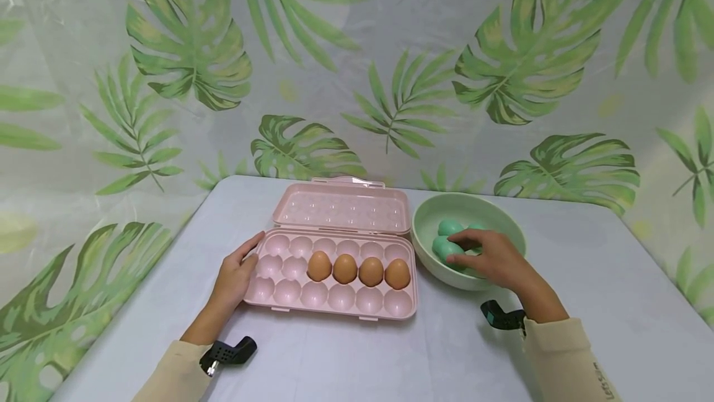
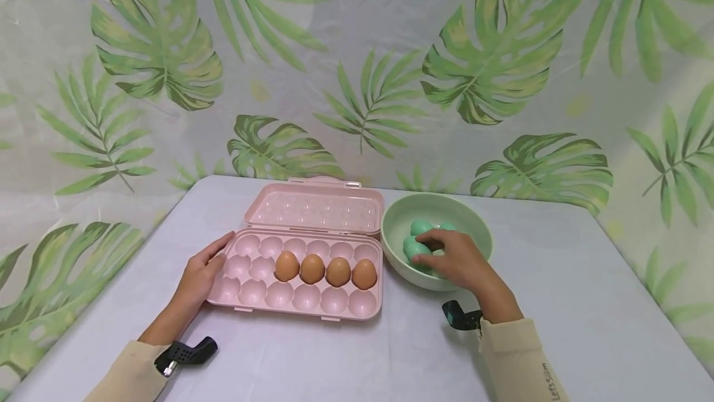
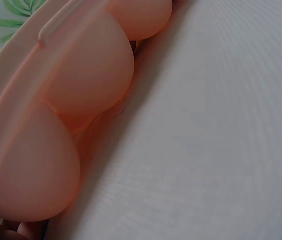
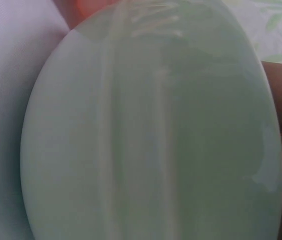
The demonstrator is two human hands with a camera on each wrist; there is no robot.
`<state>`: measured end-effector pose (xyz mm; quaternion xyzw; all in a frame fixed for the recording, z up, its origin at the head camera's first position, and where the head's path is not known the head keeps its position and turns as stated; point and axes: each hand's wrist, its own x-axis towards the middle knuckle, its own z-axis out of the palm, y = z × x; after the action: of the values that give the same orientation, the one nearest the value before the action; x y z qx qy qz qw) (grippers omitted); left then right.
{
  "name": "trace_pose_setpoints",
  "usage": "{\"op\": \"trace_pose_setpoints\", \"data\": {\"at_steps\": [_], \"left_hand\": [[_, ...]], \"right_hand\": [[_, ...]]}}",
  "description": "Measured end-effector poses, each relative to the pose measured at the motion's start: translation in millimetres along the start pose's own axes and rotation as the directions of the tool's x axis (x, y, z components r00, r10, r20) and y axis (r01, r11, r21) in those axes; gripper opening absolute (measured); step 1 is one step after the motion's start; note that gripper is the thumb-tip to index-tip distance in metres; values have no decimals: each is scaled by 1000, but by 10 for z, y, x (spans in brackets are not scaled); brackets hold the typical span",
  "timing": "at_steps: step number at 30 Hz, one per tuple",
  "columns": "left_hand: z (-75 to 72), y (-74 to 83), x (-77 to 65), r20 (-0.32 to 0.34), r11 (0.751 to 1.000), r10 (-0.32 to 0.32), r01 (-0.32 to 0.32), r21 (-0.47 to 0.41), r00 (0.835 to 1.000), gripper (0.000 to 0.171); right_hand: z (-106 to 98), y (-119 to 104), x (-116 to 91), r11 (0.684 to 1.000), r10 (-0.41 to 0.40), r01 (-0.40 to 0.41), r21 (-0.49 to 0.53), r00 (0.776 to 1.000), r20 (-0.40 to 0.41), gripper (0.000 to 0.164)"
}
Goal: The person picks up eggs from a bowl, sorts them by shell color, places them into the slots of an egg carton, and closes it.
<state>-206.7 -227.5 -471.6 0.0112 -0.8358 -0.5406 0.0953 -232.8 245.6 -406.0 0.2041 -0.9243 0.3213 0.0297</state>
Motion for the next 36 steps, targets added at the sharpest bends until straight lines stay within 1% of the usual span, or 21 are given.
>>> {"op": "trace_pose_setpoints", "data": {"at_steps": [9, 16, 24, 29, 36], "left_hand": [[-17, -5, 2, 7, 1000, 1, -1, -4, 1000, 46], [-25, -14, 5, 10, 1000, 3, -3, -4, 1000, 45], [-19, -17, 6, 9, 1000, -5, 5, -9, 1000, 45], [-12, -16, 6, 10, 1000, -7, 7, -11, 1000, 46], [-6, -18, 10, 11, 1000, 7, -7, -13, 1000, 45]], "right_hand": [[-43, -35, -1, 1000, -5, 5, 5, 1000, -17, 46], [-60, -74, -9, 1000, 22, -22, 5, 999, -28, 49], [-61, -128, -4, 999, -30, 32, 29, 998, -48, 47], [-68, -184, -12, 997, -31, 34, 63, 998, -51, 47], [-77, -249, -26, 993, -29, 37, 113, 997, -70, 45]]}}
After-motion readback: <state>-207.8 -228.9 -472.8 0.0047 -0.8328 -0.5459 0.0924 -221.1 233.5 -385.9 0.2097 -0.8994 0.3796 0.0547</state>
